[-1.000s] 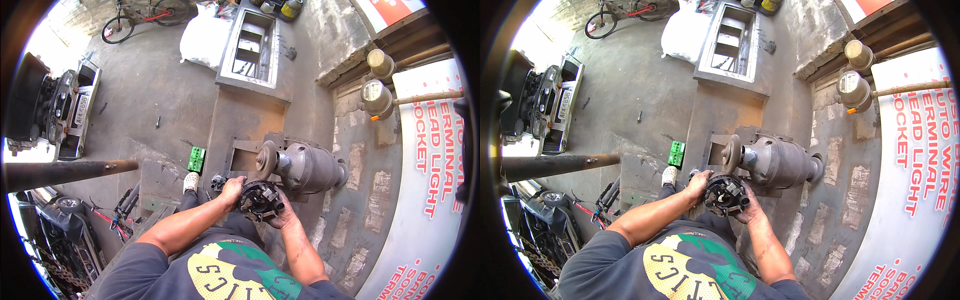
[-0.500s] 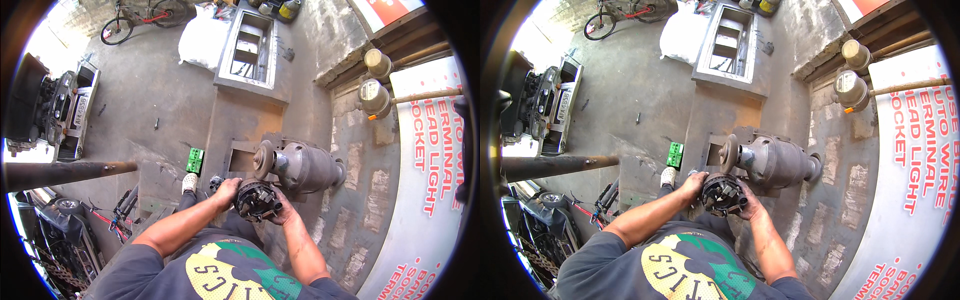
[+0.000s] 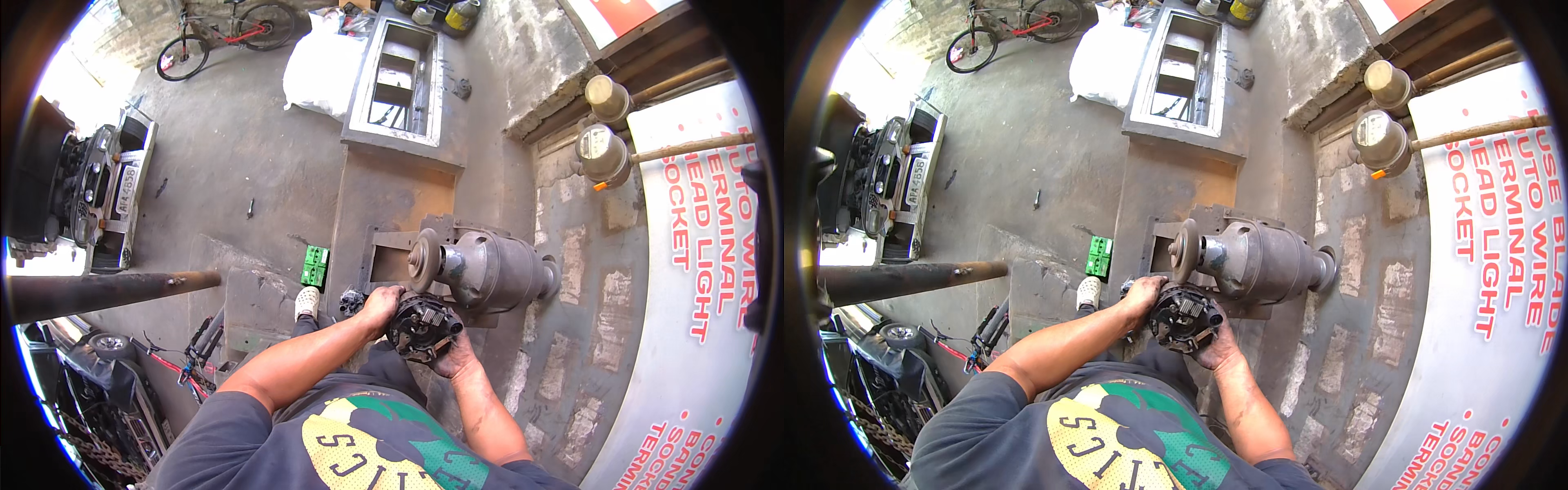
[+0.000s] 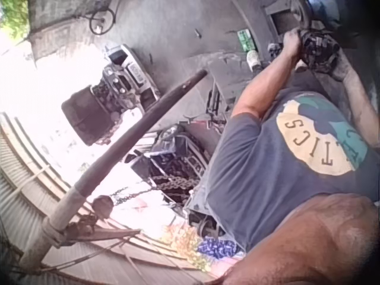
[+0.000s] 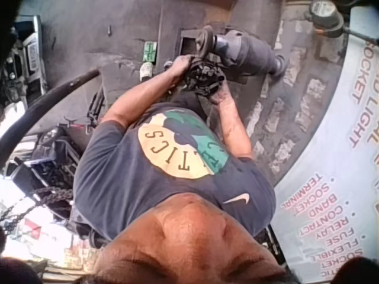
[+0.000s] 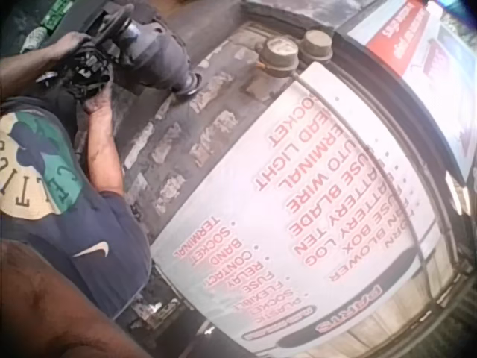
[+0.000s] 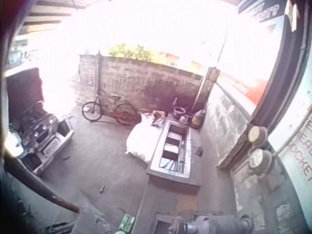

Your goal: The person disassembles a metal component on a workbench, then carries it to a bench grinder. They hold the part against the spinning wheel to grind its surfaces, rotating it to treat different sides. The person repeats this process with another metal part.

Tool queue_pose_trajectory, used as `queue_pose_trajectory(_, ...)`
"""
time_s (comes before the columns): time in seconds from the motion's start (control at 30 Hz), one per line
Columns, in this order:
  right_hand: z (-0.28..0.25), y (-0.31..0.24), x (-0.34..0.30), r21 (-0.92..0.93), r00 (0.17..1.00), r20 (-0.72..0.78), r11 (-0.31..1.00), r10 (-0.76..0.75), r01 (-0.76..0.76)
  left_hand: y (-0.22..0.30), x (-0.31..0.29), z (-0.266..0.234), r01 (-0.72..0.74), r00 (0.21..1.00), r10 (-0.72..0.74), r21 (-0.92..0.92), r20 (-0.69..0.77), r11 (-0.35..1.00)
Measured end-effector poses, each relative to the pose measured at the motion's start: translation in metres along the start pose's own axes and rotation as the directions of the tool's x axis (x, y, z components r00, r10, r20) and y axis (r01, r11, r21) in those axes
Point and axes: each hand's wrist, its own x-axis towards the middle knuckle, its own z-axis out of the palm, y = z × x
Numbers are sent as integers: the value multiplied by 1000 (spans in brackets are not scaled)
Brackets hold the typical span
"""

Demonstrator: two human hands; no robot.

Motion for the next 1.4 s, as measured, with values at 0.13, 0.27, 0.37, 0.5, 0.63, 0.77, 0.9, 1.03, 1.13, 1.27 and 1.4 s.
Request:
queue_pose_trajectory(0.13, 0, 4, 0, -34, 998, 32, 998, -46, 47, -2, 6, -6, 22, 1000, -22, -31, -6, 999)
queue_pose_trajectory(0.27, -4, 5, 3, 41, 999, 11, 998, 36, -36, -1, 0, -9, 51, 998, -51, -2, -34, 999)
queue_pose_trajectory(0.37, -5, 2, 2, 29, 1000, 10, 1000, 5, -5, 2, -1, -4, 44, 999, -45, -22, -31, 999)
queue_pose_trajectory(0.5, -2, 0, 4, 43, 999, 13, 998, 36, -37, 0, 0, -6, 66, 996, -72, -120, -48, 991)
queue_pose_trajectory(0.63, 8, -1, 6, 20, 999, 6, 999, 35, -35, 1, -4, -7, 44, 997, -47, -46, -63, 998)
queue_pose_trajectory(0.77, 14, -6, 3, -38, 1000, 2, 999, -9, 9, -18, 19, -8, -5, 1000, 2, -95, -25, 995)
queue_pose_trajectory(0.9, 7, -3, 2, -12, 999, 38, 999, 30, -30, -1, -5, -8, 27, 996, -35, -114, -77, 993)
queue_pose_trajectory(1.03, 10, -2, 6, 2, 998, 15, 998, 60, -60, 1, -11, -9, 46, 996, -49, -44, -75, 998)
queue_pose_trajectory(1.13, 10, -5, 2, -10, 999, -1, 999, 49, -49, -6, 1, -9, 67, 996, -72, -122, -43, 990)
queue_pose_trajectory(1.27, -5, -1, 17, -110, 999, -6, 993, 42, -43, -8, 2, -14, 79, 994, -93, -214, -55, 974)
queue_pose_trajectory(1.4, 12, -5, 7, -82, 998, -20, 995, 57, -59, -26, 22, -23, -36, 996, 31, -69, -78, 997)
